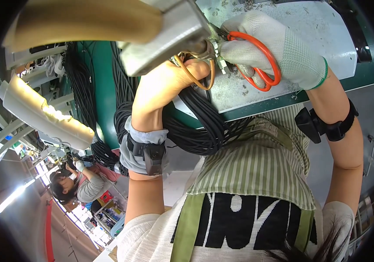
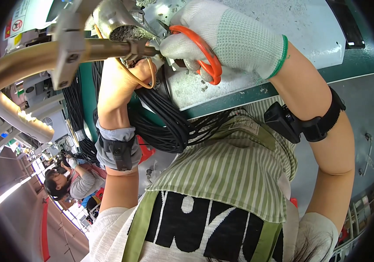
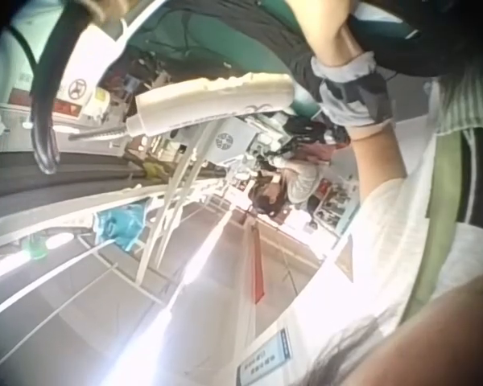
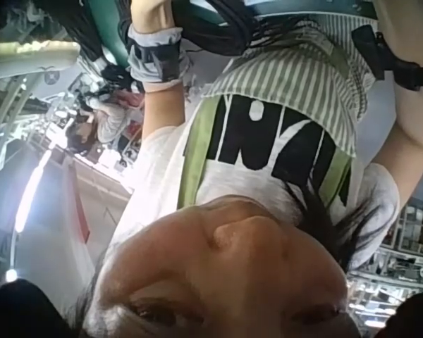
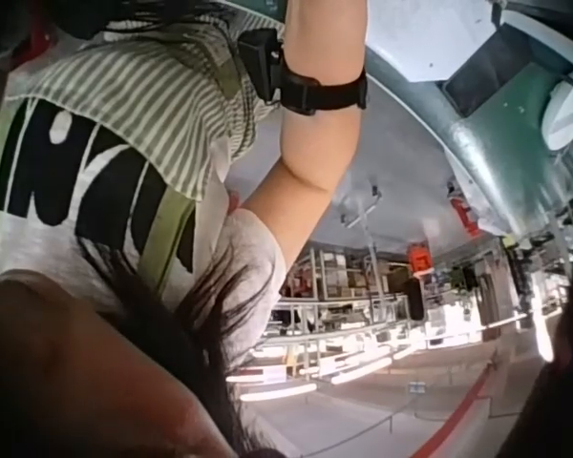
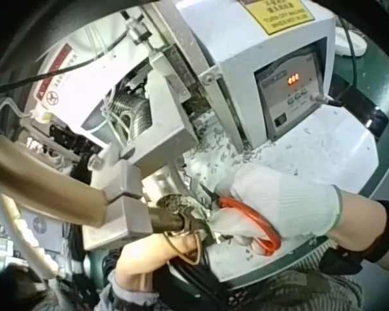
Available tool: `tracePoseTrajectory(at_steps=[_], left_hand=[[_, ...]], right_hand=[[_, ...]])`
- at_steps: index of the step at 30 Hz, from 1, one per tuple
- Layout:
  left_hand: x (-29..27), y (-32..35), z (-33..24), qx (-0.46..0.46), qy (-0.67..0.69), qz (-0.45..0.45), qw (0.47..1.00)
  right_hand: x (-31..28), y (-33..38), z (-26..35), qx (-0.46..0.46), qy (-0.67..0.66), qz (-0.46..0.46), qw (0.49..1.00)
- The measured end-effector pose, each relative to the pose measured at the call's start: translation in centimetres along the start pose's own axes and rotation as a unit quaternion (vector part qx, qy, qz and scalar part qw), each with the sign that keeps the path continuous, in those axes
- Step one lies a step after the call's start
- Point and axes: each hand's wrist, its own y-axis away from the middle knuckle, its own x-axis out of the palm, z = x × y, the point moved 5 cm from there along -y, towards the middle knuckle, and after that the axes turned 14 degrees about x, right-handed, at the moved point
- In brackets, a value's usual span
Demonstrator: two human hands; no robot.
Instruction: The person holds a bundle of wires and uses shears to trim the ends of individual wires before placing them into a machine that presses them. They repeat this process of trimming and pressing for each wire in the bundle.
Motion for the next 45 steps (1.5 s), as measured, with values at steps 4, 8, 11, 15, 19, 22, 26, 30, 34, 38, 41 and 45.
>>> tracePoseTrajectory(at_steps=[4,8,11,15,19,22,26,30,34,38,41,45], left_hand=[[0.2,-0.3,-0.4,0.034,-0.012,0.010,0.999],[0.2,-0.1,-0.8,0.036,-0.003,0.010,0.999],[0.2,0.0,-0.6,-0.016,0.050,0.013,0.999],[0.2,0.2,0.0,-0.030,0.066,0.049,0.996],[1.2,1.9,0.3,-0.026,0.231,-0.034,0.972],[1.1,4.6,0.1,0.015,0.264,-0.233,0.936],[-0.7,8.3,1.8,0.002,0.356,-0.242,0.902],[2.5,9.1,-1.1,-0.008,0.464,-0.063,0.884],[5.2,9.5,-4.0,-0.058,0.392,0.023,0.918],[6.8,9.4,-6.2,-0.061,0.296,0.209,0.930],[7.0,9.1,-6.7,-0.039,0.276,-0.031,0.960],[6.5,9.0,-7.3,0.121,0.095,-0.045,0.987]], right_hand=[[0.0,-0.1,-0.2,-0.009,-0.003,0.001,1.000],[1.6,-0.1,3.0,0.013,0.026,-0.010,1.000],[2.4,-0.8,5.4,0.102,0.262,-0.028,0.959],[2.8,0.0,5.5,0.069,0.167,-0.078,0.980],[3.0,1.6,5.7,0.094,0.130,-0.115,0.980],[2.9,5.1,5.9,0.058,0.160,-0.188,0.967],[-0.5,11.0,4.7,0.181,0.263,-0.259,0.912],[1.5,12.4,6.5,0.087,0.374,-0.364,0.849],[4.8,10.7,9.7,-0.050,0.296,-0.297,0.906],[6.1,10.2,9.9,-0.033,0.353,-0.148,0.923],[6.1,10.6,8.1,0.031,0.209,-0.131,0.969],[6.0,12.4,7.9,0.204,-0.026,-0.172,0.963]])
